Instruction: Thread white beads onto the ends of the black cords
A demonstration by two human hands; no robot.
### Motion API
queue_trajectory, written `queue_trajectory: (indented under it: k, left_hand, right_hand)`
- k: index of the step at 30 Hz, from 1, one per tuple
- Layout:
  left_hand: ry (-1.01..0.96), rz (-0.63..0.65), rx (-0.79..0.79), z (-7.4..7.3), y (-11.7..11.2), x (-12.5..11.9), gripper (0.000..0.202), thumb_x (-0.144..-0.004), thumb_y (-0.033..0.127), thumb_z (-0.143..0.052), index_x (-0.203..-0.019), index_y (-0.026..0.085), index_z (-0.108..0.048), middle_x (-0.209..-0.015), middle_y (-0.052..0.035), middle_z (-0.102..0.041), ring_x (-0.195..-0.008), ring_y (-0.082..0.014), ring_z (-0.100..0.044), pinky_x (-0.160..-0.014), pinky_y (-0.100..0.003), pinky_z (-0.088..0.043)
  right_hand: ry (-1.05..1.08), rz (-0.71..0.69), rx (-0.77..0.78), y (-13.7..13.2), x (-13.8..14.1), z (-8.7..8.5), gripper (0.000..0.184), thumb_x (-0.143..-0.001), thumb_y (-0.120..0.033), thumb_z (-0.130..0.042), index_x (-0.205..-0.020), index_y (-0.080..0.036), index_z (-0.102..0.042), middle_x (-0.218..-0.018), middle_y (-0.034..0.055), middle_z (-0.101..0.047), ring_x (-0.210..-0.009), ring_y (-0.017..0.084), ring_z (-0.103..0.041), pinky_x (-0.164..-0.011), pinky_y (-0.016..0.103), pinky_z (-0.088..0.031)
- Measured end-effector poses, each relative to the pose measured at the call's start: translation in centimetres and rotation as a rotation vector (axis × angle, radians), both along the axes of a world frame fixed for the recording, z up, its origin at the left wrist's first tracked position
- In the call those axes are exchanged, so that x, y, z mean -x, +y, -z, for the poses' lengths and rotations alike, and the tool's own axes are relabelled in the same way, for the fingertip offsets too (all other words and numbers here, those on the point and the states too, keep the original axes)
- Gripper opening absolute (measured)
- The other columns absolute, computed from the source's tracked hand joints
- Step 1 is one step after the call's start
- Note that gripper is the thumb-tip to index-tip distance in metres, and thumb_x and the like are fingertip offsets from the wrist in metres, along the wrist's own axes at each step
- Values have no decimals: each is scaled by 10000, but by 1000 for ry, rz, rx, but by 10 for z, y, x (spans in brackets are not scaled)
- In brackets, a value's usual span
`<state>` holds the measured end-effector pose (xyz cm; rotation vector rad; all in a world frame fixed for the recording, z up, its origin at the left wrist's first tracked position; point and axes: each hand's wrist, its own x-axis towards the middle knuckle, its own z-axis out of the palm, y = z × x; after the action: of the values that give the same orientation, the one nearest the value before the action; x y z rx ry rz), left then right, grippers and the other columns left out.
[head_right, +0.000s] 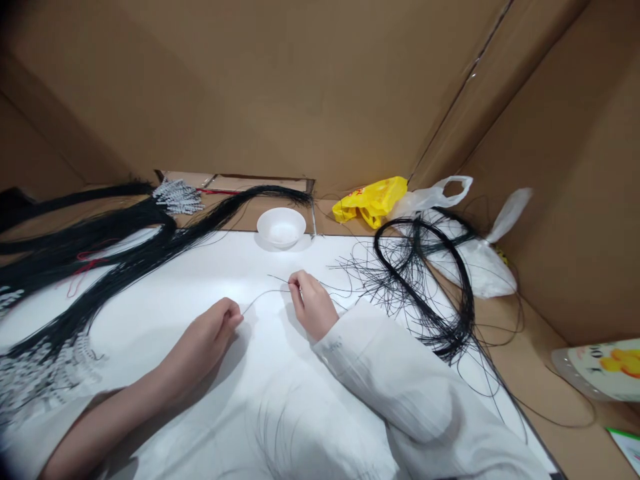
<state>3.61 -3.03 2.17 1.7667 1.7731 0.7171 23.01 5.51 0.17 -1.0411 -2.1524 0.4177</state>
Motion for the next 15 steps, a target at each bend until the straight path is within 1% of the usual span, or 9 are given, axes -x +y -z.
queue_trajectory:
  k: [3, 5, 7, 10, 13, 15]
  left_hand:
    - [-356, -68, 73, -5, 6, 5, 165, -841, 342, -411, -816, 195, -480, -634, 28, -458, -547, -115, -414, -510, -232, -340]
    - [-501, -87, 141, -8, 11, 7, 196, -811, 351, -472, -897, 183, -526, -627, 33, -465, -519, -99, -416, -486, -216, -331]
    - [-583, -88, 218, -9, 14, 8, 233, -794, 358, -500, -914, 168, -560, -607, 31, -463, -491, -91, -413, -463, -211, -322]
    - [-696, -75, 261, -11, 14, 5, 218, -784, 363, -517, -809, 153, -571, -610, 12, -480, -520, -98, -448, -490, -218, -362]
    - [-799, -75, 232, -14, 13, 2, 200, -777, 344, -535, -747, 148, -559, -709, -27, -550, -615, -114, -509, -593, -240, -428]
    - [-822, -72, 213, -16, 11, 0, 191, -782, 330, -532, -730, 149, -560, -779, -44, -583, -652, -118, -531, -630, -250, -442]
  right_hand:
    - [32, -17, -96, -6, 0, -6, 78, -883, -166, -381, -855, -177, -453, -761, 35, -536, -708, 143, -497, -695, 274, -400]
    - [-16, -51, -201, -11, 2, -8, 88, -870, -139, -400, -867, -170, -483, -802, 53, -570, -767, 157, -510, -738, 299, -393]
    - [-104, -106, -313, -15, 4, -8, 133, -861, -109, -398, -882, -167, -515, -882, 78, -597, -835, 172, -514, -763, 319, -387]
    - [-236, -156, -471, -19, 6, -8, 205, -857, -74, -372, -876, -167, -553, -936, 104, -597, -866, 182, -507, -769, 334, -386]
    - [-292, -174, -562, -22, 8, -9, 242, -861, -54, -353, -877, -166, -567, -850, 99, -586, -788, 175, -505, -736, 329, -395]
    - [-331, -189, -594, -24, 9, -10, 262, -864, -46, -335, -875, -164, -570, -786, 87, -576, -700, 163, -496, -665, 312, -399]
